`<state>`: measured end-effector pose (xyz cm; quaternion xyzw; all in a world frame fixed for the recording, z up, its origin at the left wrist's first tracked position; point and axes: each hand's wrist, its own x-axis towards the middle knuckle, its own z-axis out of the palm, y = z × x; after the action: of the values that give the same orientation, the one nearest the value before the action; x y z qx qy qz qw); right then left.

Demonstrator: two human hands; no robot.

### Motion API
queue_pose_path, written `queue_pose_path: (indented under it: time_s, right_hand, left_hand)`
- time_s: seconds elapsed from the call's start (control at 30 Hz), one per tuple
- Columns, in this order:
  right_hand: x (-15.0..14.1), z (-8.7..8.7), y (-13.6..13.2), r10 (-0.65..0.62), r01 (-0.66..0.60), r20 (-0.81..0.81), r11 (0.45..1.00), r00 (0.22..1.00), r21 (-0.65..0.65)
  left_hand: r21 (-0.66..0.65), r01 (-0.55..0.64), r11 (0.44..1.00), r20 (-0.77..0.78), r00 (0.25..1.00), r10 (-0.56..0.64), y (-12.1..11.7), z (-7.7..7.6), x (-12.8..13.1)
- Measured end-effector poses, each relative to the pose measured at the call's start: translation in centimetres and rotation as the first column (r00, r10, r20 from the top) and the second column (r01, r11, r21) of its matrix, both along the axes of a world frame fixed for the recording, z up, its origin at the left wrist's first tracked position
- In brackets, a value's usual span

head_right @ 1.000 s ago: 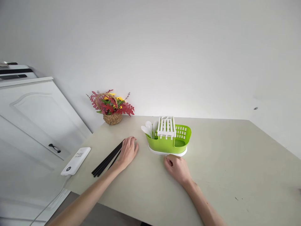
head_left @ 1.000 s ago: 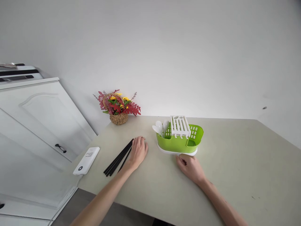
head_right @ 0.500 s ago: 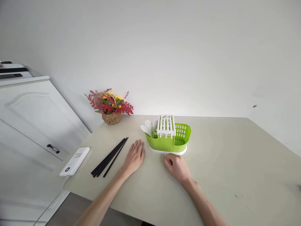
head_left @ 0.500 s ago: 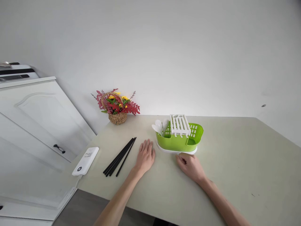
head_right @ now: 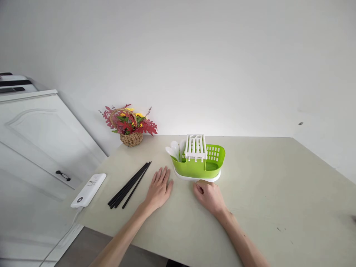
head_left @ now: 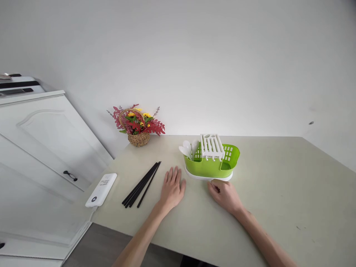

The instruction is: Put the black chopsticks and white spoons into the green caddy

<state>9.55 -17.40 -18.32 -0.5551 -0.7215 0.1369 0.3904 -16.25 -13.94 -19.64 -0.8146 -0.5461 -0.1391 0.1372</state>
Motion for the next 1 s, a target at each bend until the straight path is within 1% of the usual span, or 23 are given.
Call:
queue_pose_path:
  time_s: [0.73, 1.0]
  right_hand:
    - [0.03, 0.11, -0.05, 0.004, -0.004, 0.009, 1.0, 1.0, -0.008]
    - [0.01, 0.42, -0.1, 0.009, -0.009, 0.004, 1.0, 1.0, -0.01]
  left_hand:
    - [-0.024, -0.006, 1.0, -0.022, 1.0, 0.005, -0.26, 0.39, 0.09]
    - [-0.002, 0.009, 1.0, 0.015, 1.0, -0.009, -0.17, 0.05, 0.0]
